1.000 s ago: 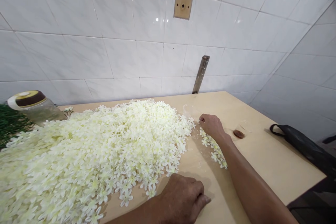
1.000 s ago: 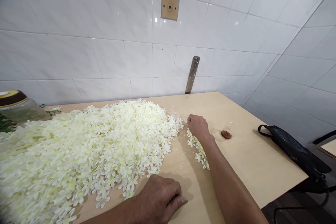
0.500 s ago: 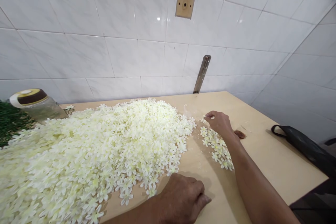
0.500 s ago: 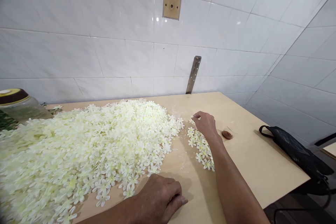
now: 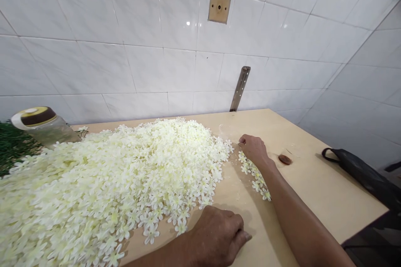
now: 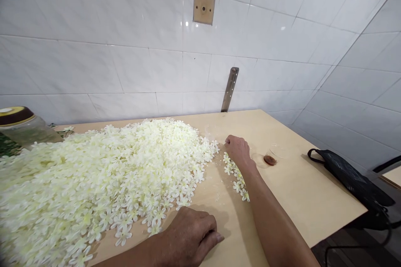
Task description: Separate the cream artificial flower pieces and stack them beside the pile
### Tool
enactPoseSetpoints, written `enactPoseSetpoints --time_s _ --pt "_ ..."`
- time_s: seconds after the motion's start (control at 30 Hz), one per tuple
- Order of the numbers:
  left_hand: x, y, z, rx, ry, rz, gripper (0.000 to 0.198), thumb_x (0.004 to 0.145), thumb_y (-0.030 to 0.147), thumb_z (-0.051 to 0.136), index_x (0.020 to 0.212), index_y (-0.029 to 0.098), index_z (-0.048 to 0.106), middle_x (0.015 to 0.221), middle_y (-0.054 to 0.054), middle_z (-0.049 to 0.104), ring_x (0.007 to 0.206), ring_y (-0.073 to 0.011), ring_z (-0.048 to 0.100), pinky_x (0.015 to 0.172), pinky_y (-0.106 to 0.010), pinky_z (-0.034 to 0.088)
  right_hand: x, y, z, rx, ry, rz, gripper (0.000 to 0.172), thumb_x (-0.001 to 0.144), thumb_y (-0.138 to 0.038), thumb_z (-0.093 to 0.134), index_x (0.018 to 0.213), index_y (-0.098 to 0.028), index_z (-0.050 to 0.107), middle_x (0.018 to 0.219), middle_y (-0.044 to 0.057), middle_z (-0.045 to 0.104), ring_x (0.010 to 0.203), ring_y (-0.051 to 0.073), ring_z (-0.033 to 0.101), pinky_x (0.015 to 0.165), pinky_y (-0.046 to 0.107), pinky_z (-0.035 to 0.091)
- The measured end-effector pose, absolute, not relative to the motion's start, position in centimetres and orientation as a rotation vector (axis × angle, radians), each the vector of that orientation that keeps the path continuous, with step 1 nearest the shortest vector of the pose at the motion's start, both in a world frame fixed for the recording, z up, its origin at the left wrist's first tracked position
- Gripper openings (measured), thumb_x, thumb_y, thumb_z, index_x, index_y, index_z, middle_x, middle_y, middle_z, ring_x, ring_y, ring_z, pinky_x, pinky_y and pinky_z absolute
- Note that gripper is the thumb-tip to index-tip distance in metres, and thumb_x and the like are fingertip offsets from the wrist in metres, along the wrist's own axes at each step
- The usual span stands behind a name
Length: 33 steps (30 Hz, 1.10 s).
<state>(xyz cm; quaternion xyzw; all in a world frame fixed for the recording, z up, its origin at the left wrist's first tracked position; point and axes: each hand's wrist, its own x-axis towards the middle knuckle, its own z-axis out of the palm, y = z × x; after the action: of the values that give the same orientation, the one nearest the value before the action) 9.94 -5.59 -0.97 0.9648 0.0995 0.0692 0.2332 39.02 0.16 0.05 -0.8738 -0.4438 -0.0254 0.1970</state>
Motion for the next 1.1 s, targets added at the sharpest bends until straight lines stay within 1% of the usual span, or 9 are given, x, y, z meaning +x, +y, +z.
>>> enactPoseSetpoints --time_s 0.17,0.23,0.33,0.47,0.63,0.77,0.87,0.97,1.1 --pt "10.0 -5.5 -0.8 2.66 0.261 0.169 0.03 0.097 0.042 0.042 0.086 0.02 0.059 0.084 -0.002 0.071 0.073 -0.0174 0.065 0.065 -0.028 0.043 37.8 -0.6 2.5 -2.293 -1.182 -0.033 0.01 0.08 -0.028 0.063 0.081 -0.022 0.071 0.085 0.005 0.074 0.076 0.022 0.063 0.071 0.032 0.041" --pt "9.9 -5.5 -0.6 2.659 0.252 0.169 0.03 0.097 0.042 0.042 0.085 0.02 0.059 0.084 -0.002 0.071 0.072 -0.0171 0.065 0.064 -0.028 0.043 36.1 -0.6 3.2 -2.187 -1.212 0.038 0.014 0.079 -0.034 0.064 0.082 -0.022 0.071 0.087 0.004 0.074 0.071 0.02 0.062 0.07 0.031 0.042" --pt "9.9 -5.5 -0.2 2.649 0.244 0.17 0.029 0.097 0.04 0.042 0.084 0.02 0.058 0.083 -0.001 0.071 0.072 -0.017 0.066 0.063 -0.028 0.042 33.0 -0.3 3.1 -1.999 -1.305 0.197 0.02 0.078 -0.042 0.066 0.082 -0.023 0.072 0.086 0.002 0.074 0.073 0.019 0.063 0.069 0.029 0.045" --pt "9.9 -5.4 -0.4 2.627 0.246 0.206 0.03 0.097 0.042 0.043 0.083 0.02 0.058 0.083 -0.001 0.072 0.073 -0.0171 0.066 0.063 -0.028 0.041 30.4 0.3 2.0 -1.827 -1.345 0.39 0.032 0.077 -0.052 0.067 0.078 -0.021 0.07 0.08 0.002 0.072 0.071 0.018 0.062 0.066 0.027 0.046" --pt "9.8 -5.5 -0.6 2.558 0.274 0.276 0.029 0.093 0.042 0.049 0.078 0.02 0.059 0.078 0.0 0.071 0.07 -0.0159 0.065 0.06 -0.026 0.039 30.0 0.1 1.9 -1.757 -1.325 0.509 0.044 0.08 -0.061 0.061 0.08 -0.018 0.072 0.065 0.002 0.065 0.054 0.013 0.054 0.053 0.025 0.04" --pt "9.6 -5.2 0.5 2.353 0.32 0.34 0.03 0.094 0.037 0.05 0.073 0.019 0.06 0.069 0.003 0.067 0.061 -0.0102 0.06 0.057 -0.021 0.038 29.4 -0.4 2.6 -1.735 -1.332 0.524 0.046 0.081 -0.061 0.06 0.082 -0.018 0.074 0.058 0.002 0.061 0.053 0.014 0.054 0.052 0.025 0.041" --pt "9.5 -4.1 2.2 2.233 0.444 0.409 0.027 0.092 0.034 0.052 0.073 0.018 0.063 0.068 0.002 0.065 0.059 -0.0094 0.055 0.057 -0.02 0.039 29.0 -0.5 2.7 -1.733 -1.331 0.501 0.045 0.08 -0.061 0.061 0.081 -0.018 0.074 0.056 0.002 0.06 0.055 0.015 0.056 0.053 0.025 0.042" --pt "8.9 -1.8 4.5 2.154 0.586 0.437 0.028 0.09 0.036 0.054 0.073 0.016 0.065 0.064 0.0 0.063 0.056 -0.0114 0.053 0.054 -0.023 0.039 29.2 -0.4 2.5 -1.748 -1.327 0.448 0.044 0.081 -0.06 0.06 0.083 -0.018 0.073 0.062 0.003 0.066 0.059 0.016 0.06 0.055 0.026 0.044" --pt "6.8 2.2 8.3 2.031 0.856 0.589 0.036 0.09 0.047 0.052 0.079 0.016 0.067 0.07 -0.002 0.064 0.059 -0.0133 0.054 0.055 -0.025 0.043 29.6 -0.1 1.8 -1.79 -1.341 0.341 0.038 0.083 -0.056 0.06 0.086 -0.021 0.073 0.08 0.005 0.073 0.068 0.019 0.064 0.062 0.027 0.046"
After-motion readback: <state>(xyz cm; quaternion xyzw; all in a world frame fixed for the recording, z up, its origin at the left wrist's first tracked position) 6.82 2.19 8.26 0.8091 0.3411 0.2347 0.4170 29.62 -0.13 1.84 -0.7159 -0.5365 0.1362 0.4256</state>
